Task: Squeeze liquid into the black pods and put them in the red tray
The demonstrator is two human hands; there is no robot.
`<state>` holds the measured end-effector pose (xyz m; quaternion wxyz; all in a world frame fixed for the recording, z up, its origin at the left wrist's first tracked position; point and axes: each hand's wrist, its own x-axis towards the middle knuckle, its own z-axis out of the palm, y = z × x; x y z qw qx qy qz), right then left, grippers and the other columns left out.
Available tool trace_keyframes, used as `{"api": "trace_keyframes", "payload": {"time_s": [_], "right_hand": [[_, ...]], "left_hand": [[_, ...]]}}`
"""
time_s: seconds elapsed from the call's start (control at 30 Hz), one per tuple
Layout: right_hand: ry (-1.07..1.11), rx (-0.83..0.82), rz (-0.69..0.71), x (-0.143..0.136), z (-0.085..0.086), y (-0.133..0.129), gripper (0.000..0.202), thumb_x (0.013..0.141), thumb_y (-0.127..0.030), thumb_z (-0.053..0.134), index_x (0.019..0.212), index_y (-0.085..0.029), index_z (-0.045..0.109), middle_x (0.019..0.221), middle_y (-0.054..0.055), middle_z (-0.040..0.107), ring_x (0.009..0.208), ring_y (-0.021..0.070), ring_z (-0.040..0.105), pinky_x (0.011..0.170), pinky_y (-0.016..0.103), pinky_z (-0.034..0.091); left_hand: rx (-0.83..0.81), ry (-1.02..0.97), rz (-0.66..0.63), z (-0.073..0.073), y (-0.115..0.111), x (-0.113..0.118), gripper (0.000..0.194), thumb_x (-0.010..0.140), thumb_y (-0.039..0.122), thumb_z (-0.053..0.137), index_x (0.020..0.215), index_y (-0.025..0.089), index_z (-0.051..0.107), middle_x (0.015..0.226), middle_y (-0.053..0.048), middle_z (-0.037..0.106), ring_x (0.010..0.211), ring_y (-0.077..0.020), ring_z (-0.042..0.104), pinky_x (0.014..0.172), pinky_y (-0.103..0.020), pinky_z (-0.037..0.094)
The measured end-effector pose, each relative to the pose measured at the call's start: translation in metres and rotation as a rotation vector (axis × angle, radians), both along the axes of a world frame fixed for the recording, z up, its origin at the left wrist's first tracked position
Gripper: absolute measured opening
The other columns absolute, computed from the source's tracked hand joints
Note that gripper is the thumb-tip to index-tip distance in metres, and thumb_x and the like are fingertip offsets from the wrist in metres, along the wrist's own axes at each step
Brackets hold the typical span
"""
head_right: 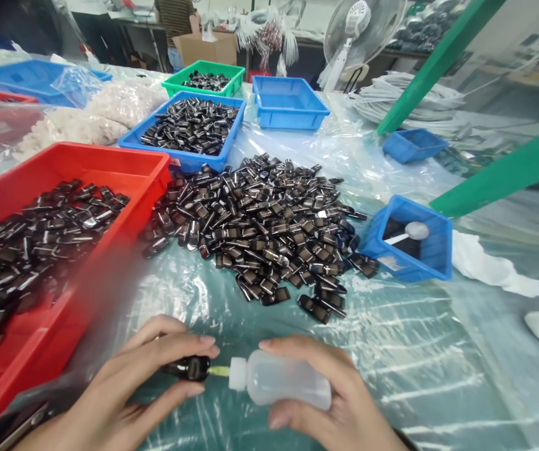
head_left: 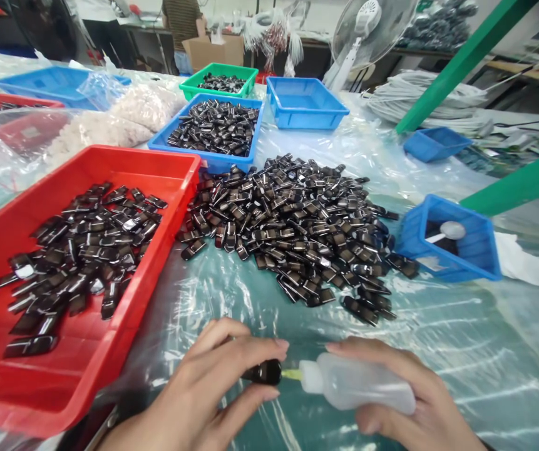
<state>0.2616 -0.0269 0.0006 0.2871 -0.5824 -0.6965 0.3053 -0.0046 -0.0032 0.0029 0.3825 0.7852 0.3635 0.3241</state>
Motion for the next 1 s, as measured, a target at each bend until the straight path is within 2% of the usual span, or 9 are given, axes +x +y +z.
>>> {"api": "trace_keyframes", "payload": {"time_s": [0.23, 0.5, 0.77, 0.9, 1.0], "right_hand": [[-0.021, 0.009, -0.01, -0.003, 0.0, 0.0, 0.04, 0.065, -0.064, 0.071, 0.097, -0.041, 0.076, 0.082, 0.003, 0.078, 0.064, 0.0229, 0.073, 0.067, 0.035, 0.063], [0.019, -0.029, -0.044, -0.005, 0.007, -0.003, 0.039, 0.063, -0.064, 0.072, 0.093, -0.041, 0.078, 0.082, 0.004, 0.078, 0.065, 0.0242, 0.073, 0.064, 0.033, 0.063], [0.16, -0.031, -0.025, -0.01, 0.01, 0.005, 0.033, 0.064, -0.058, 0.076, 0.093, -0.043, 0.077, 0.08, 0.001, 0.078, 0.066, 0.0233, 0.072, 0.058, 0.03, 0.061], [0.15, -0.013, 0.012, -0.009, 0.01, 0.003, 0.034, 0.064, -0.054, 0.078, 0.096, -0.044, 0.076, 0.084, 0.0, 0.078, 0.071, 0.0237, 0.073, 0.063, 0.029, 0.061], [0.153, 0.044, 0.042, -0.009, 0.011, 0.003, 0.037, 0.065, -0.053, 0.078, 0.101, -0.048, 0.073, 0.084, -0.002, 0.078, 0.072, 0.0224, 0.074, 0.065, 0.028, 0.061]], "left_hand": [[0.015, 0.019, -0.007, 0.002, -0.002, -0.002, 0.031, 0.093, 0.02, 0.059, 0.122, 0.028, 0.052, 0.098, -0.001, 0.068, 0.087, -0.0176, 0.06, 0.075, -0.026, 0.052], [0.012, 0.002, -0.016, 0.004, -0.001, -0.002, 0.033, 0.092, 0.018, 0.06, 0.122, 0.027, 0.053, 0.102, -0.001, 0.069, 0.089, -0.0172, 0.059, 0.077, -0.024, 0.052], [-0.009, 0.078, -0.041, 0.011, -0.003, -0.003, 0.032, 0.092, 0.02, 0.06, 0.123, 0.027, 0.054, 0.101, -0.002, 0.07, 0.091, -0.019, 0.062, 0.079, -0.027, 0.054], [-0.038, 0.125, -0.061, 0.011, 0.001, -0.001, 0.035, 0.095, 0.025, 0.054, 0.13, 0.028, 0.051, 0.099, -0.005, 0.07, 0.09, -0.0221, 0.065, 0.078, -0.032, 0.056], [-0.058, 0.172, -0.068, 0.006, 0.004, 0.0, 0.032, 0.096, 0.032, 0.05, 0.127, 0.027, 0.054, 0.096, -0.006, 0.07, 0.086, -0.0242, 0.066, 0.077, -0.037, 0.056]]}}
